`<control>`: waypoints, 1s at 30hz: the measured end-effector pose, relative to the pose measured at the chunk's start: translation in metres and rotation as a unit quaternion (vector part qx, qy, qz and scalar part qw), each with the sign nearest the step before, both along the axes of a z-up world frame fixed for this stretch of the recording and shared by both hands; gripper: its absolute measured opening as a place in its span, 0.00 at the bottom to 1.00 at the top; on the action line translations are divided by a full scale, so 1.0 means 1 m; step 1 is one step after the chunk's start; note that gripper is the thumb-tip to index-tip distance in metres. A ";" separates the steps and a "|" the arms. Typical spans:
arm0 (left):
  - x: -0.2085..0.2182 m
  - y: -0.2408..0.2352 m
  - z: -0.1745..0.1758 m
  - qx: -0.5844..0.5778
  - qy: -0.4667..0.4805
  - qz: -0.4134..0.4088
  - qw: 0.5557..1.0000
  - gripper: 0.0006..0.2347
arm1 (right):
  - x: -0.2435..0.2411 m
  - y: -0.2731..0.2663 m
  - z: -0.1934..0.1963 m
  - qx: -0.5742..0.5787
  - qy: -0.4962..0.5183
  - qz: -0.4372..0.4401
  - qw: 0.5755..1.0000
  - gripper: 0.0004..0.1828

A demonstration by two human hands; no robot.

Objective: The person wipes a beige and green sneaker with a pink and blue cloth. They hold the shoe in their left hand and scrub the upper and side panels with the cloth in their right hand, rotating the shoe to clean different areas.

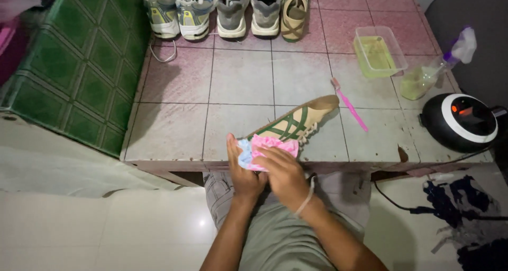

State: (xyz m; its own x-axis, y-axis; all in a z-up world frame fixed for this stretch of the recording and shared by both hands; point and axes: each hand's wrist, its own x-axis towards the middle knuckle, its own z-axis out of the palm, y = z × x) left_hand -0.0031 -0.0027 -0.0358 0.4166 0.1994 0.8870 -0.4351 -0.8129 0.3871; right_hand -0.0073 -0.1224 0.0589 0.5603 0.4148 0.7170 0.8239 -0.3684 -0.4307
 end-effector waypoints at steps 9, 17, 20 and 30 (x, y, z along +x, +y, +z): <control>-0.011 -0.003 0.009 -0.041 0.106 0.023 0.993 0.32 | 0.045 -0.084 0.014 0.092 -0.036 -0.228 0.969 0.14; -0.008 0.002 -0.011 -0.014 0.118 0.054 0.991 0.32 | 0.000 0.000 0.003 0.009 -0.076 -0.121 0.990 0.13; -0.005 0.002 -0.024 0.053 0.152 0.124 0.979 0.28 | -0.019 0.010 0.003 -0.019 -0.055 -0.027 0.998 0.11; -0.018 0.002 0.004 -0.015 0.144 0.016 0.989 0.30 | 0.027 -0.085 0.032 0.121 0.032 -0.265 0.956 0.12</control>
State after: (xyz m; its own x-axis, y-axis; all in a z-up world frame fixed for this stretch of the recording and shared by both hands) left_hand -0.0210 -0.0003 -0.0321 0.6445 0.2417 0.7254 -0.2770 -0.8104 0.5162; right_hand 0.0198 -0.2077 0.0907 0.6917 -0.1120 0.7135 0.5189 -0.6100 -0.5988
